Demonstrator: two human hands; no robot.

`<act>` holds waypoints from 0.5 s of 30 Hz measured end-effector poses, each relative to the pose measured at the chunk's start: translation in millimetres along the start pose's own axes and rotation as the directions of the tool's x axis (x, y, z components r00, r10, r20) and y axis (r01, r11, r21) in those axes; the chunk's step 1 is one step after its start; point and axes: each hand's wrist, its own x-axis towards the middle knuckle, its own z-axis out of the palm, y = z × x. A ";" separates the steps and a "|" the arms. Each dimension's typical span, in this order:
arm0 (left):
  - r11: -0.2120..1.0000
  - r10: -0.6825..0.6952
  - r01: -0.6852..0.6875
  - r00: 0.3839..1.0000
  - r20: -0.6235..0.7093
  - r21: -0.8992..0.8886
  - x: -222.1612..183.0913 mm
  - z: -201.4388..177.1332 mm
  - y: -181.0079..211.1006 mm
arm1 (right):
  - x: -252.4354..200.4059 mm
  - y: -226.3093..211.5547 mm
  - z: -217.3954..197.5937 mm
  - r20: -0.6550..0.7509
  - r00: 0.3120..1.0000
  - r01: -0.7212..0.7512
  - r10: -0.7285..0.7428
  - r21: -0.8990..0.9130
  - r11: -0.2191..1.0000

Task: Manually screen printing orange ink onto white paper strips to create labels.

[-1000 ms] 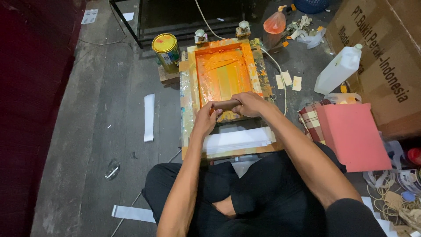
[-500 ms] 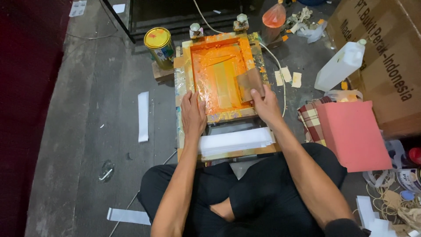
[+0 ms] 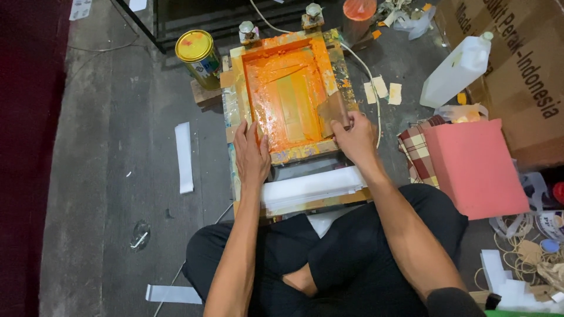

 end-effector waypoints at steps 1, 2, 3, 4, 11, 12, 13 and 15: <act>1.000 0.001 -0.001 1.000 0.004 0.000 -0.2 -0.9 0.6 | 1.0 3.9 1.4 -0.002 1.000 -0.004 0.004 0.001 1.000; 1.000 -0.001 0.001 1.000 0.008 0.000 0.2 -1.7 1.4 | 2.1 7.6 2.4 -0.034 0.998 0.046 -0.049 -0.070 0.996; 1.000 -0.004 0.004 1.000 0.012 0.000 0.6 -2.5 2.4 | 3.1 11.2 3.2 -0.061 0.993 0.094 -0.104 -0.142 0.985; 1.000 0.000 0.000 1.000 0.016 -0.002 0.2 -2.1 1.9 | 0.3 8.5 0.2 -0.066 0.993 0.090 -0.100 -0.142 0.986; 1.000 -0.001 0.001 1.000 0.028 0.005 -0.8 -4.1 4.8 | -7.8 1.0 -10.4 -0.030 0.998 0.043 -0.046 -0.106 0.993; 1.000 -0.005 0.005 1.000 0.027 0.009 -0.1 -5.9 5.7 | -8.0 -0.4 -9.8 -0.024 0.998 0.060 -0.063 -0.098 0.993; 1.000 -0.001 0.000 1.000 0.029 0.007 0.4 -4.3 5.0 | -7.8 2.4 -10.1 -0.029 0.998 0.059 -0.062 -0.097 0.994; 1.000 0.004 -0.004 1.000 0.019 0.014 0.3 -2.5 2.3 | -7.5 7.3 -9.0 -0.027 0.996 0.081 -0.084 -0.098 0.992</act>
